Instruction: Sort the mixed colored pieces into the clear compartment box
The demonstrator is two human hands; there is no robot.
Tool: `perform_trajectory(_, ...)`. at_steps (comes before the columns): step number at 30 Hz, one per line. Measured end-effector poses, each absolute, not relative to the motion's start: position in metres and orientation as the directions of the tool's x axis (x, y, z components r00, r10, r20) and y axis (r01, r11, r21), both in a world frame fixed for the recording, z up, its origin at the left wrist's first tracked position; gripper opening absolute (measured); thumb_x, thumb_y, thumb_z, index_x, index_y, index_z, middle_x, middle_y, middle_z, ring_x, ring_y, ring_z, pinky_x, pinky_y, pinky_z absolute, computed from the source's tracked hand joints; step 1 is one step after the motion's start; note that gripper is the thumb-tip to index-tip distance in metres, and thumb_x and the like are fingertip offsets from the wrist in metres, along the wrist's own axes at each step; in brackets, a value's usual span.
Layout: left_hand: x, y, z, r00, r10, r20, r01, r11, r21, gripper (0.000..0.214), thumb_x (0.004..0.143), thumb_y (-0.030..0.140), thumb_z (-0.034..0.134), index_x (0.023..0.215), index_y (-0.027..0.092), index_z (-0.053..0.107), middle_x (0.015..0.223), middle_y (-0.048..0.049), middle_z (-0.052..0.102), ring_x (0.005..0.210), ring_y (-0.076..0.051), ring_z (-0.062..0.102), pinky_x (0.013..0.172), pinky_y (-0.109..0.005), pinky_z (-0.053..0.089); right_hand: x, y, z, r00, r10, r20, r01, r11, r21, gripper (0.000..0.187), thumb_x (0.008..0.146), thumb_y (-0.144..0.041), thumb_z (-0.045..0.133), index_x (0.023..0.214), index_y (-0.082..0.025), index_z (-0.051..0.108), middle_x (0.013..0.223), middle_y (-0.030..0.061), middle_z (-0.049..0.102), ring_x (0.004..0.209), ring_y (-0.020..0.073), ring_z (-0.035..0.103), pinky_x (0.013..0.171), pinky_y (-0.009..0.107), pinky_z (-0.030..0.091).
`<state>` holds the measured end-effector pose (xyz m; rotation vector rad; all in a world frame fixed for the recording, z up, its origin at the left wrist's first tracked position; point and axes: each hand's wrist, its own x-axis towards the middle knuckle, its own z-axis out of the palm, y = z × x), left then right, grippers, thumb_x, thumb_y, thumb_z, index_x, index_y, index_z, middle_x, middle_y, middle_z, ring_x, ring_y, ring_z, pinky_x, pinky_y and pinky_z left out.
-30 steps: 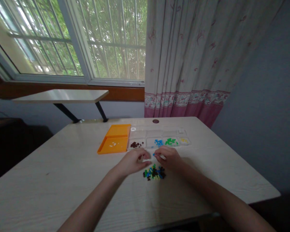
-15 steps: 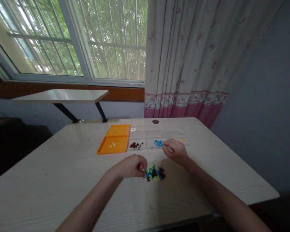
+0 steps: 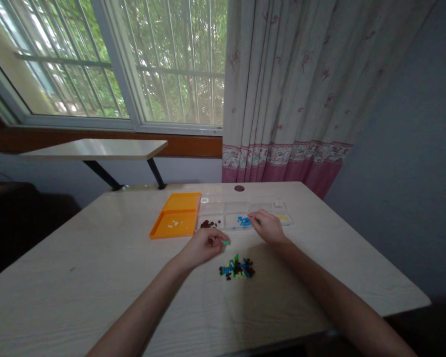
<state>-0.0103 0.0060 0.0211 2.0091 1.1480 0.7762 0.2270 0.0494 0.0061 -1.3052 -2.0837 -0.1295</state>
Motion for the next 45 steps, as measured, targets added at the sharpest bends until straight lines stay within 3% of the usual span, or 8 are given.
perform_trajectory(6,-0.003,0.002,0.026,0.280,0.942,0.183,0.342,-0.276,0.899,0.021,0.070,0.025,0.055,0.081,0.011,0.067,0.077,-0.0071,0.066,0.064,-0.012,0.056,0.057,-0.021,0.043,0.219,0.033,0.001,-0.395,0.705,0.589,0.732,0.629,-0.262,0.020,0.084,-0.030,0.050,0.092,-0.022,0.067,0.080,0.0024,0.067,0.070,0.0110,0.060,0.067,0.019,0.044)
perform_trajectory(12,0.004,0.000,0.024,0.308,0.932,0.190,0.261,-0.275,0.925,0.017,0.068,0.026,0.059,0.077,0.012,0.063,0.065,-0.0018,0.062,0.055,-0.008,0.051,0.051,-0.018,0.039,0.198,0.011,0.002,-0.488,0.570,0.661,0.606,0.766,-0.214,0.018,0.082,-0.033,0.055,0.091,-0.021,0.066,0.074,0.0015,0.067,0.065,0.0104,0.061,0.063,0.019,0.043)
perform_trajectory(25,0.005,0.000,0.017,0.364,0.917,0.160,0.274,-0.270,0.923,0.021,0.070,0.031,0.061,0.074,0.011,0.060,0.067,-0.0031,0.061,0.056,-0.009,0.051,0.053,-0.020,0.039,0.196,0.005,0.010,-0.508,0.532,0.678,0.568,0.798,-0.201,0.014,0.081,-0.027,0.055,0.088,-0.020,0.065,0.072,0.0017,0.067,0.064,0.0113,0.060,0.060,0.020,0.043)
perform_trajectory(33,0.001,0.000,0.023,0.406,0.889,0.211,0.324,-0.356,0.877,0.023,0.074,0.031,0.057,0.088,0.013,0.060,0.072,-0.0019,0.059,0.066,-0.011,0.052,0.059,-0.021,0.041,0.197,0.006,0.009,-0.487,0.532,0.693,0.588,0.786,-0.190,0.014,0.082,-0.026,0.053,0.086,-0.021,0.066,0.070,0.0011,0.067,0.062,0.0102,0.060,0.060,0.019,0.043)
perform_trajectory(36,-0.008,0.001,0.028,0.465,0.873,0.148,0.411,-0.361,0.837,0.023,0.073,0.030,0.057,0.088,0.013,0.060,0.068,0.0000,0.056,0.061,-0.010,0.049,0.055,-0.019,0.038,0.203,0.010,0.011,-0.418,0.525,0.741,0.604,0.770,-0.205,0.013,0.082,-0.026,0.054,0.085,-0.021,0.066,0.073,0.0016,0.068,0.065,0.0104,0.061,0.063,0.019,0.045)
perform_trajectory(41,-0.026,0.001,0.034,0.673,0.734,-0.093,0.512,-0.372,0.774,0.014,0.070,0.025,0.057,0.069,0.012,0.059,0.058,0.0029,0.048,0.053,-0.007,0.041,0.051,-0.017,0.033,0.218,0.016,0.024,-0.286,0.521,0.804,0.639,0.729,-0.245,0.015,0.082,-0.027,0.054,0.086,-0.021,0.067,0.068,0.0011,0.067,0.059,0.0103,0.059,0.060,0.020,0.046)
perform_trajectory(45,-0.029,-0.001,0.033,0.723,0.680,-0.120,0.504,-0.402,0.764,0.011,0.068,0.023,0.059,0.071,0.012,0.059,0.062,0.0023,0.050,0.056,-0.008,0.043,0.052,-0.017,0.035,0.224,0.016,0.031,-0.263,0.534,0.804,0.661,0.707,-0.253,0.017,0.082,-0.028,0.053,0.087,-0.021,0.068,0.067,0.0010,0.066,0.056,0.0097,0.057,0.058,0.020,0.045)
